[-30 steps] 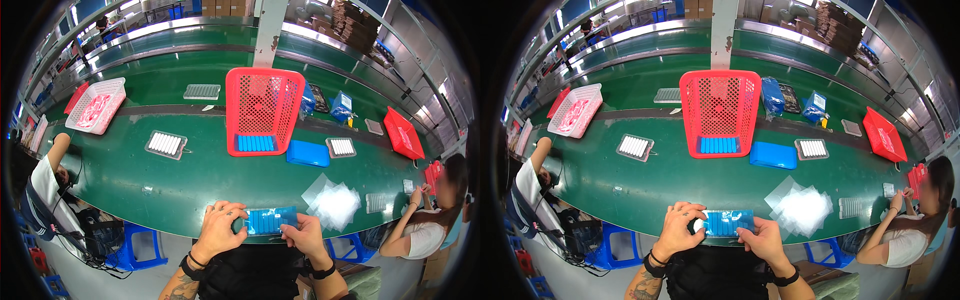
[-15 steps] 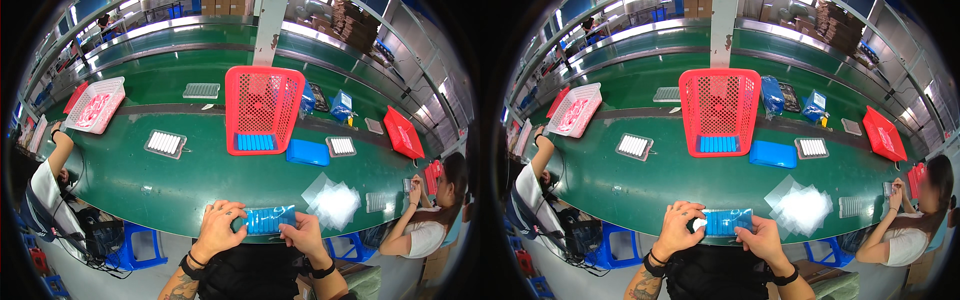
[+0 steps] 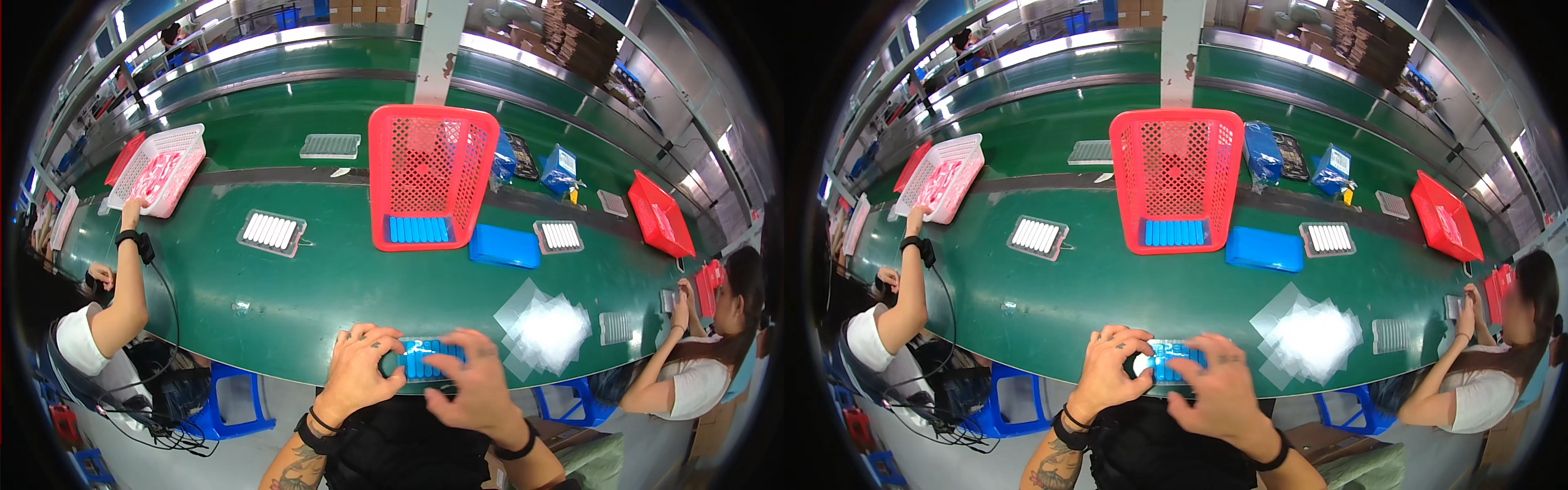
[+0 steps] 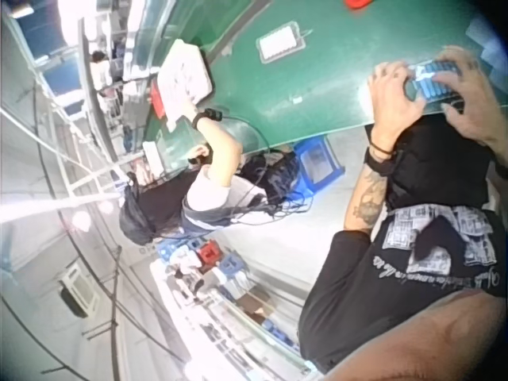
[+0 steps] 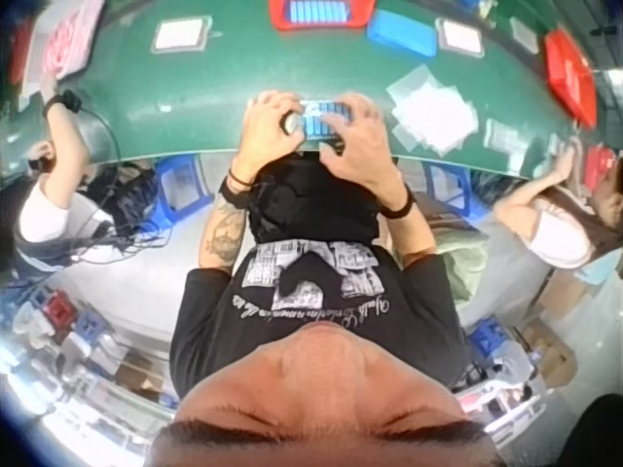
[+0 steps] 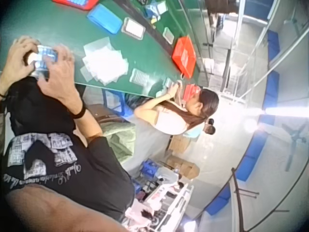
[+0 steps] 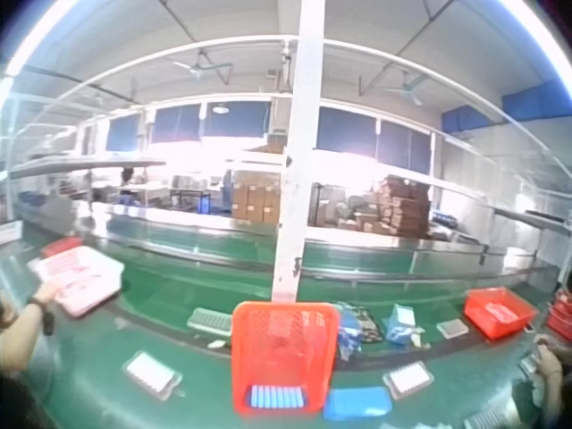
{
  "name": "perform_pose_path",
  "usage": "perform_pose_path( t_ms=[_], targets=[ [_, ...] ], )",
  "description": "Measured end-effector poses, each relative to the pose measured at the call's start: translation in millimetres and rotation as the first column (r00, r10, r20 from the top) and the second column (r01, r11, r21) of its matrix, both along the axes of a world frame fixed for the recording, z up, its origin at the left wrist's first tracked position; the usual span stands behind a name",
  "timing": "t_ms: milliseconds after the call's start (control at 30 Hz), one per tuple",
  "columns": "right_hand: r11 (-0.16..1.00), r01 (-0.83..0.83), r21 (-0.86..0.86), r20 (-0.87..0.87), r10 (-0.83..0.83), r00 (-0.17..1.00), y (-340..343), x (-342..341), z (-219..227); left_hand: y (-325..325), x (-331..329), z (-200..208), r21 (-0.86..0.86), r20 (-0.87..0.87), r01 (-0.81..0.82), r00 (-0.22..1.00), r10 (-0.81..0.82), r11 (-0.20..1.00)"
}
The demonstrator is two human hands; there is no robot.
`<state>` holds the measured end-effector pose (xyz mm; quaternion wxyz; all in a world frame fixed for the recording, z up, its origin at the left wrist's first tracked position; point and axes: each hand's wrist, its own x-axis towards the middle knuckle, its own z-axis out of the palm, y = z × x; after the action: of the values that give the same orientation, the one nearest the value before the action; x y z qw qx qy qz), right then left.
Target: The person is assembling small electronic components into plastic trays at a factory workstation.
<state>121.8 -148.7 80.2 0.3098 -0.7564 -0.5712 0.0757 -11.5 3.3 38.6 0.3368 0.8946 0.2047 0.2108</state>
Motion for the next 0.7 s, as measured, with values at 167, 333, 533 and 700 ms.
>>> perform_pose_path(
  t_ms=[167,333,533,700],
  targets=[
    [0.994,-0.086,-0.074,0.137,0.096,0.986,11,-5,-14,0,1,-1,0.014,-0.014,0.007,1.0,-0.007,1.0],
    [0.979,0.147,-0.141,0.245,-0.109,0.963,-47,42,-12,1,-1,-2,0.009,-0.007,-0.007,1.0,0.007,1.0],
    [0.959,0.266,-0.099,0.079,-0.259,0.963,-41,44,-29,0,0,12,0.033,-0.046,0.053,0.998,-0.051,0.998],
    [0.958,0.242,-0.154,0.122,-0.224,0.967,-7,22,-22,-1,-5,6,0.101,-0.153,0.06,0.987,-0.044,0.993]
  ],
)
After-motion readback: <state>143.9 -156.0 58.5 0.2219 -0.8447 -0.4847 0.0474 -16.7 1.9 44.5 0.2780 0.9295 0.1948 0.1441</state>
